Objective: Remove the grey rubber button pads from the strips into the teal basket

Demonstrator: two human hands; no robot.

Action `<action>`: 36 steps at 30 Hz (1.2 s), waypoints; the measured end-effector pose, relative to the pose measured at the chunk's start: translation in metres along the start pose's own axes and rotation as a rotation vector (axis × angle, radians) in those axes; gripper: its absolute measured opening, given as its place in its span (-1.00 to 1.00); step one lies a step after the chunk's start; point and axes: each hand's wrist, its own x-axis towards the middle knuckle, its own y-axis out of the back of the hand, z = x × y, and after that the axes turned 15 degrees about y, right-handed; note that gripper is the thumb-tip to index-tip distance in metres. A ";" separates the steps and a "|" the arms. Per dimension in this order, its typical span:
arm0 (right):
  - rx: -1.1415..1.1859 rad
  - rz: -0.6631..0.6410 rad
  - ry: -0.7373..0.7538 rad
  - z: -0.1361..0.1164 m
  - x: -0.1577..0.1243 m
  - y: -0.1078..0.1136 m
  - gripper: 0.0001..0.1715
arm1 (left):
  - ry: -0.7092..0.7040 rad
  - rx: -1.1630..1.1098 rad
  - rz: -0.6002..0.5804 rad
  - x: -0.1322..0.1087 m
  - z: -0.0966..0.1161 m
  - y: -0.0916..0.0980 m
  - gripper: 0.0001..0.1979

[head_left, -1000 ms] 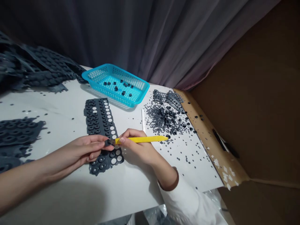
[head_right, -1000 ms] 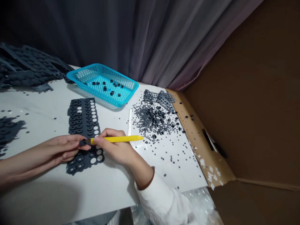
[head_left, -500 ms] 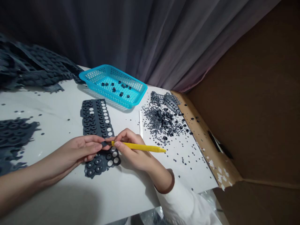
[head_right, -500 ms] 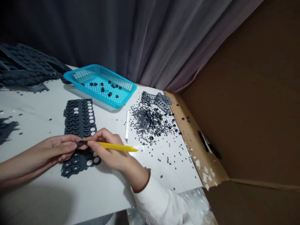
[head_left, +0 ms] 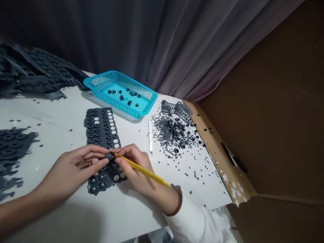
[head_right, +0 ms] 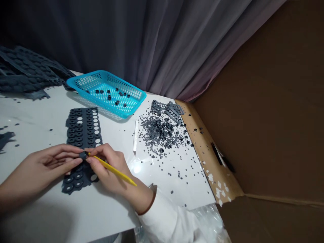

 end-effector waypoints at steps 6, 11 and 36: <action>-0.105 0.096 -0.028 -0.001 0.019 0.041 -0.83 | -0.084 0.151 -0.023 0.003 -0.001 0.001 -0.55; -0.770 0.369 -0.054 0.009 0.030 0.109 -0.81 | -0.612 0.585 -0.074 0.016 -0.016 0.007 -0.89; 0.241 -0.031 -0.445 0.023 0.013 0.030 -0.68 | -0.770 0.851 0.041 0.017 -0.014 0.002 -0.89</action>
